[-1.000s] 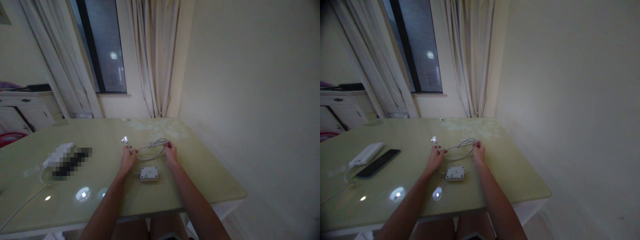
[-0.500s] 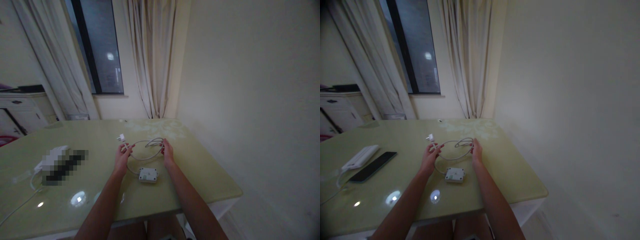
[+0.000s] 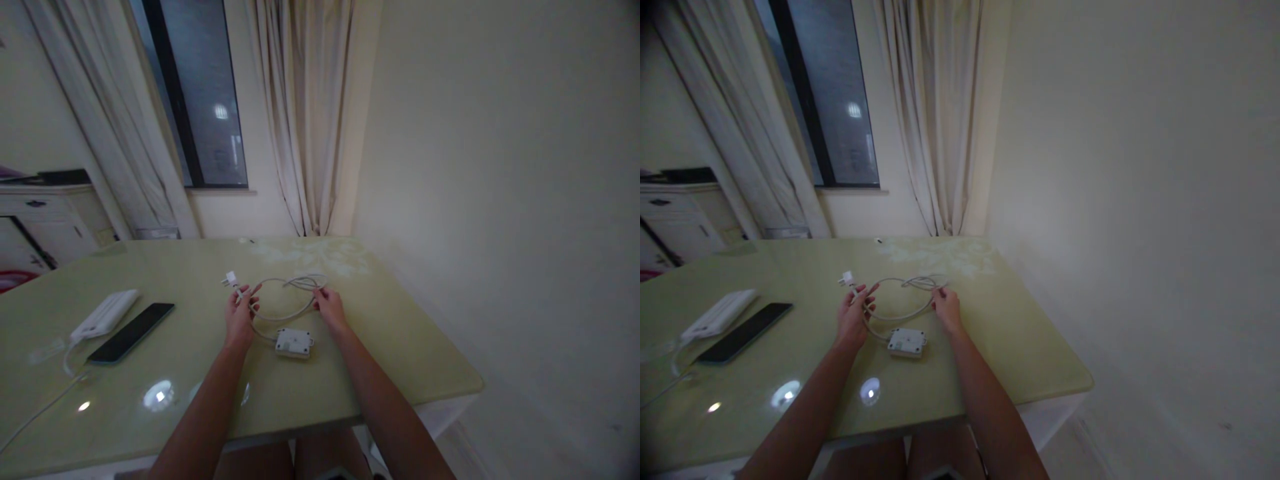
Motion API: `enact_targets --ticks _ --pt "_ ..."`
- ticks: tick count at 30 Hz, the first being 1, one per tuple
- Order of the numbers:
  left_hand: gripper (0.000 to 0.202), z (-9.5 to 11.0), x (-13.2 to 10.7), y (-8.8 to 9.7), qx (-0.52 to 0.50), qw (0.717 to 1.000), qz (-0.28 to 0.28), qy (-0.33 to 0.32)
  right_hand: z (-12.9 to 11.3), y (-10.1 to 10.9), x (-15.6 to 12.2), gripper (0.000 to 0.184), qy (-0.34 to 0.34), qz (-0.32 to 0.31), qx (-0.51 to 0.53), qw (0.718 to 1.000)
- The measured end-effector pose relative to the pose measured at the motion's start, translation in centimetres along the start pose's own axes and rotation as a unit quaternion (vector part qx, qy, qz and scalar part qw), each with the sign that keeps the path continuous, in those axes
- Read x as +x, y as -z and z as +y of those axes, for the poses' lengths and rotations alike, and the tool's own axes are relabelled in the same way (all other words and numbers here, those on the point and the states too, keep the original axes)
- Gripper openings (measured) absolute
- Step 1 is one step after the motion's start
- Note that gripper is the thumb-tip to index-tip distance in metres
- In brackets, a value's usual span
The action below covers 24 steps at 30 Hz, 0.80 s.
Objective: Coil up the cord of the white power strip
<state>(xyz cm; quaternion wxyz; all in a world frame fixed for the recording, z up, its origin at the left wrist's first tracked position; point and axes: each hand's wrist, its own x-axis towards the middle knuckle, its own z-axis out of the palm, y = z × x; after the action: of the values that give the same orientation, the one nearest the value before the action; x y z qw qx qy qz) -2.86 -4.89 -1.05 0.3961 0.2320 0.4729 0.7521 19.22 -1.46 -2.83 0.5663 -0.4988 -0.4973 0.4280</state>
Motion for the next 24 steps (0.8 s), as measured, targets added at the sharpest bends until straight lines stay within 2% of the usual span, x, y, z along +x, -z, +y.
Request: enact_targets --ticks 2,5,8,10,14,19,21,24 --pt "0.022 0.2 0.1 -0.1 -0.035 0.999 0.029 -0.002 -0.2 0.0 -0.3 0.029 0.045 -0.02 -0.076 0.996" --pt "0.017 0.3 0.3 -0.1 -0.067 0.995 0.066 -0.014 -0.6 -0.3 -0.9 0.025 0.084 -0.019 -0.123 0.989" --pt "0.016 0.4 0.5 0.0 -0.073 0.994 0.071 -0.031 -1.0 -0.9 -1.6 0.032 0.118 -0.019 -0.159 0.98" --pt "0.015 0.5 0.6 0.1 -0.081 0.993 0.077 -0.041 -1.3 -1.2 -2.2 0.043 0.131 -0.044 -0.159 0.978" --pt "0.015 0.9 0.6 0.0 -0.115 0.986 0.113 -0.052 -1.8 -1.3 -3.0 0.064 0.129 -0.131 -0.15 0.971" --pt "0.02 1.2 0.4 -0.2 -0.135 0.984 0.102 -0.051 -1.7 -1.1 -3.2 0.1 0.113 -0.242 -0.177 0.947" --pt "0.017 1.4 0.4 -0.1 -0.156 0.981 0.108 -0.032 -1.6 -1.0 -3.2 0.114 0.115 -0.274 -0.184 0.937" --pt "0.029 1.7 0.4 0.1 -0.203 0.976 0.075 0.014 -1.4 -0.9 -3.4 0.132 0.116 -0.308 -0.189 0.925"
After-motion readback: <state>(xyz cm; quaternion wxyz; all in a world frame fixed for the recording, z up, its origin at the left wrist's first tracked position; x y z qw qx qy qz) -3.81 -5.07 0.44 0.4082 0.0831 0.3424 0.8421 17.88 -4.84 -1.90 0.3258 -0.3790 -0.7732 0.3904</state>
